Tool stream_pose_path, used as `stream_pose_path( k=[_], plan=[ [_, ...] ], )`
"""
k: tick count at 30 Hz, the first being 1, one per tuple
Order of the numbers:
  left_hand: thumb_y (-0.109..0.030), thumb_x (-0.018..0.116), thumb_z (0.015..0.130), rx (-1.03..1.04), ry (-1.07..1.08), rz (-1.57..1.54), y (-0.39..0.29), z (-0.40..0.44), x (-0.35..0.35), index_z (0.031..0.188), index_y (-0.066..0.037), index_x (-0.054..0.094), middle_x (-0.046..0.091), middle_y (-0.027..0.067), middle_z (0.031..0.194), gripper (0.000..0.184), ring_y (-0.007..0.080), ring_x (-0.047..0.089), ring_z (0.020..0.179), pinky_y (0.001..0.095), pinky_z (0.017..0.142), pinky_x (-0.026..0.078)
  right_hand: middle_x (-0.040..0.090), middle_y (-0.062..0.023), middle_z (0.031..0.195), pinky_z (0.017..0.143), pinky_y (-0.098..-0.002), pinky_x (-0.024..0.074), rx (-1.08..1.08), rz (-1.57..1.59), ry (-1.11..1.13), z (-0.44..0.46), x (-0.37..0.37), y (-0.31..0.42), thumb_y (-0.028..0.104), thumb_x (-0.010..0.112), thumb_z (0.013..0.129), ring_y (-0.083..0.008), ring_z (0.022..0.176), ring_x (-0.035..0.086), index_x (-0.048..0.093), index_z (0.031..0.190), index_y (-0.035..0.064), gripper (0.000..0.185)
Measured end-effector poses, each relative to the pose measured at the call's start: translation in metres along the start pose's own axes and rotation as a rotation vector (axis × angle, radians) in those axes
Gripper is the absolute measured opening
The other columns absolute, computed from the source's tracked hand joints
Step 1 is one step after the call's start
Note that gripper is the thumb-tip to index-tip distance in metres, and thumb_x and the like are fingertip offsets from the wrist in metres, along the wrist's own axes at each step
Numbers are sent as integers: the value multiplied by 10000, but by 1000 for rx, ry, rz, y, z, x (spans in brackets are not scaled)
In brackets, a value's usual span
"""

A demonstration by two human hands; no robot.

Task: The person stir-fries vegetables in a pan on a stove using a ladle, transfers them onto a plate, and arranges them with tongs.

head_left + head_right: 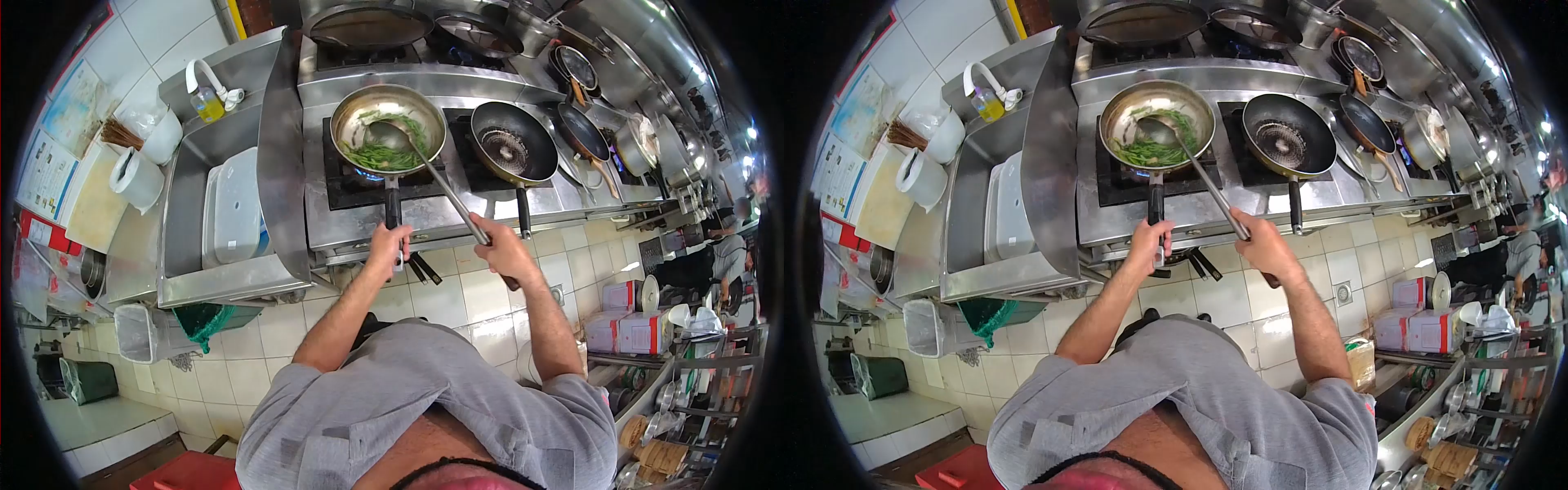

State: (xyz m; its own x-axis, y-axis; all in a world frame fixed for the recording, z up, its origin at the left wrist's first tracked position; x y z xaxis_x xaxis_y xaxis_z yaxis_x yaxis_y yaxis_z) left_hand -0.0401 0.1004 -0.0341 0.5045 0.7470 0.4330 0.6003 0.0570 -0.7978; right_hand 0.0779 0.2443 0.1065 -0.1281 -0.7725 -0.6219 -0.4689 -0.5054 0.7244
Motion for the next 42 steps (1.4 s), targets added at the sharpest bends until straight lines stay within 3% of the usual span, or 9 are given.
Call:
stream_pose_path(
  k=[4, 7, 12, 19, 27, 29, 33, 37, 42],
  plan=[
    [-72, 590, 740, -53, 58, -141, 5, -50, 58, 762, -24, 466, 491, 63, 553, 135, 168, 493, 383, 323, 344, 412, 532, -120, 673, 575, -324, 449, -267, -154, -203, 14, 22, -7, -4, 570, 738, -187, 589, 534, 428, 1314, 41, 596],
    [-131, 575, 783, -23, 101, 46, -2, -33, 46, 656, -59, 490, 472, 52, 488, 169, 151, 497, 411, 280, 363, 396, 616, -247, 822, 697, -383, 482, -110, -104, -13, -4, 19, 4, 28, 567, 730, -343, 773, 620, 445, 1295, 68, 579],
    [-109, 568, 748, 4, 24, -5, -10, -28, 29, 624, -36, 493, 487, 64, 481, 162, 161, 481, 369, 292, 347, 382, 614, -262, 884, 771, -410, 490, -152, -231, -91, -12, 6, 4, 25, 556, 739, -379, 841, 611, 428, 1298, 68, 575],
    [-77, 585, 699, -62, -18, -172, -14, 22, 0, 576, -27, 525, 482, 55, 476, 146, 163, 482, 403, 319, 391, 406, 609, -219, 768, 674, -402, 467, -196, -62, -63, -7, 13, 6, 60, 561, 762, -335, 686, 602, 434, 1297, 90, 551],
    [-72, 605, 734, -61, -16, -71, -27, -112, 29, 658, -73, 499, 475, 45, 487, 130, 155, 483, 389, 299, 354, 377, 594, -96, 702, 529, -313, 455, -232, -228, 210, -80, -104, 23, 63, 607, 708, -157, 527, 553, 505, 1260, 115, 564],
    [-113, 604, 755, -137, 94, -29, -46, -97, 32, 649, -77, 508, 479, 32, 489, 148, 146, 489, 406, 285, 352, 363, 601, -81, 734, 513, -290, 450, 70, -320, 333, -78, -118, 26, 72, 614, 713, -132, 507, 537, 507, 1260, 116, 558],
    [-145, 598, 758, 2, 81, 25, -67, -34, 32, 606, -72, 527, 503, 33, 493, 183, 137, 484, 406, 280, 351, 329, 633, -158, 892, 581, -399, 506, -430, -525, 94, -32, -84, 52, 75, 592, 749, -289, 640, 620, 472, 1264, 115, 530],
    [-24, 585, 734, 114, 84, 46, -13, -61, 25, 790, -51, 437, 477, 66, 489, 160, 165, 465, 367, 303, 355, 361, 623, -182, 839, 668, -432, 496, -477, -651, -133, -30, -53, 31, 77, 563, 762, -349, 726, 619, 448, 1260, 112, 513],
    [-61, 597, 746, 27, 86, 11, -31, -75, 21, 798, -55, 453, 475, 52, 505, 154, 150, 459, 399, 288, 353, 358, 622, -185, 745, 643, -395, 468, -234, -347, 207, -48, -101, 40, 68, 592, 737, -325, 649, 593, 525, 1197, 86, 465]
  ],
)
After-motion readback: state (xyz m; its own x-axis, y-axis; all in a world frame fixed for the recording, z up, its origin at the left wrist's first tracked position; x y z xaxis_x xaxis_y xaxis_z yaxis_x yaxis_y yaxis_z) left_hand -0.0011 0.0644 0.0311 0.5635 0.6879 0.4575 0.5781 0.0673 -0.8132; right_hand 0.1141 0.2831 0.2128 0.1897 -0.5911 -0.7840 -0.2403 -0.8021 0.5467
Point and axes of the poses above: each hand's wrist, its own z-axis towards the middle knuckle, its own x-axis out of the palm, y = z × x, the point moved 9 cm from there along z, towards the middle knuckle
